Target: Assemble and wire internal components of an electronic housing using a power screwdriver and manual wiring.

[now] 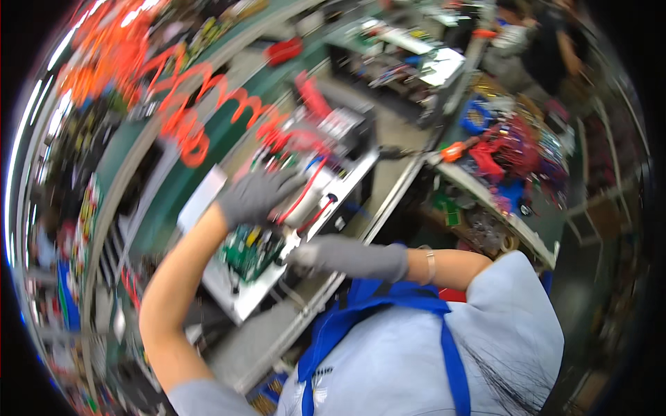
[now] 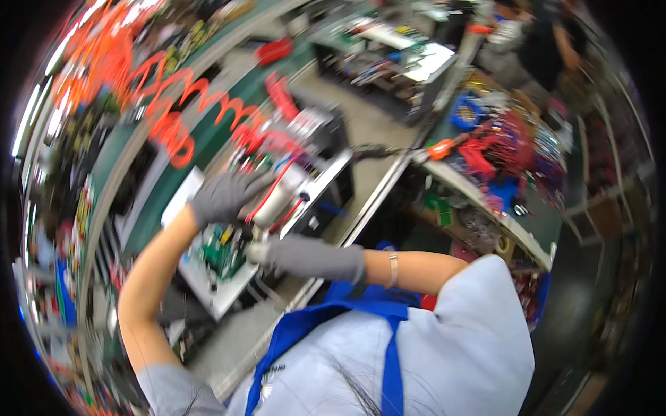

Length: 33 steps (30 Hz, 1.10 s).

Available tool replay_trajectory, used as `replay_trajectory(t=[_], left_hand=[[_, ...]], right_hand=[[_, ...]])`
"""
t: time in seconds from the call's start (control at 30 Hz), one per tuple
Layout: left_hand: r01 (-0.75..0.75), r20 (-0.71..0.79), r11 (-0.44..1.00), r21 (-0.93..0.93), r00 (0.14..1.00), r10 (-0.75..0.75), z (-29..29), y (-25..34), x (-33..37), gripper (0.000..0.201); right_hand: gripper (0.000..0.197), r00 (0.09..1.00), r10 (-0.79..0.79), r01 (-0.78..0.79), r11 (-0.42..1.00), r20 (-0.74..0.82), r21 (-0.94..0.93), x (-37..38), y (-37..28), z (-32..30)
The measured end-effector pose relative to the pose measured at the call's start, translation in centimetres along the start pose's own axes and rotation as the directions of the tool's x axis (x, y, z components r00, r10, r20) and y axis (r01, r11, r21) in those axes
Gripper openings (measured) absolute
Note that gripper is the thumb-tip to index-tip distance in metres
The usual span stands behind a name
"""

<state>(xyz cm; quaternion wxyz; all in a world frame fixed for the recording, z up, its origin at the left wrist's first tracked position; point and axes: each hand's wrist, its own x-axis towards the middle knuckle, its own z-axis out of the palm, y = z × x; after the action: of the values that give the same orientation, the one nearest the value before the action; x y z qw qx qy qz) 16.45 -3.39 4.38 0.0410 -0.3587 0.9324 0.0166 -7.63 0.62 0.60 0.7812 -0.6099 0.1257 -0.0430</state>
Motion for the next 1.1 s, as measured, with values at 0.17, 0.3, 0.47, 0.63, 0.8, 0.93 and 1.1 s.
replay_trajectory(t=[0.17,0.3,0.47,0.63,0.8,0.93,1.1], left_hand=[[0.037,-0.016,0.999,-0.010,0.999,-0.037,-0.5,1.0,-0.5,0.113],[0.027,-0.029,0.999,0.018,0.999,-0.027,-0.6,1.2,0.1,0.117],[0.035,0.007,0.999,0.024,0.999,-0.035,-0.6,0.5,0.1,0.113],[-0.074,-0.087,0.997,0.028,0.993,0.077,-0.3,-0.4,0.4,0.114],[0.023,0.037,1.000,-0.021,0.999,-0.022,-0.8,-0.5,1.0,0.111],[0.000,-0.013,1.000,-0.021,1.000,0.000,-0.3,-0.8,0.4,0.115],[0.029,0.019,0.999,0.021,0.999,-0.030,-0.7,-1.0,0.4,0.115]], right_hand=[[0.047,0.969,0.240,-0.235,0.967,-0.053,0.097,1.1,3.3,0.4],[0.042,0.990,-0.012,0.028,0.993,-0.141,0.112,1.0,0.5,1.6],[0.031,0.961,0.267,-0.257,0.958,-0.067,0.128,0.1,1.6,-0.6],[0.040,0.991,0.105,-0.109,0.993,-0.080,-0.040,0.0,-0.2,0.4],[0.054,0.938,0.308,-0.310,0.951,-0.159,0.013,-0.1,2.3,-0.6],[0.052,0.990,-0.105,0.092,0.987,-0.090,-0.134,-0.2,-0.3,0.0],[0.047,0.977,0.209,-0.210,0.978,-0.052,-0.019,1.3,1.9,-0.8]])
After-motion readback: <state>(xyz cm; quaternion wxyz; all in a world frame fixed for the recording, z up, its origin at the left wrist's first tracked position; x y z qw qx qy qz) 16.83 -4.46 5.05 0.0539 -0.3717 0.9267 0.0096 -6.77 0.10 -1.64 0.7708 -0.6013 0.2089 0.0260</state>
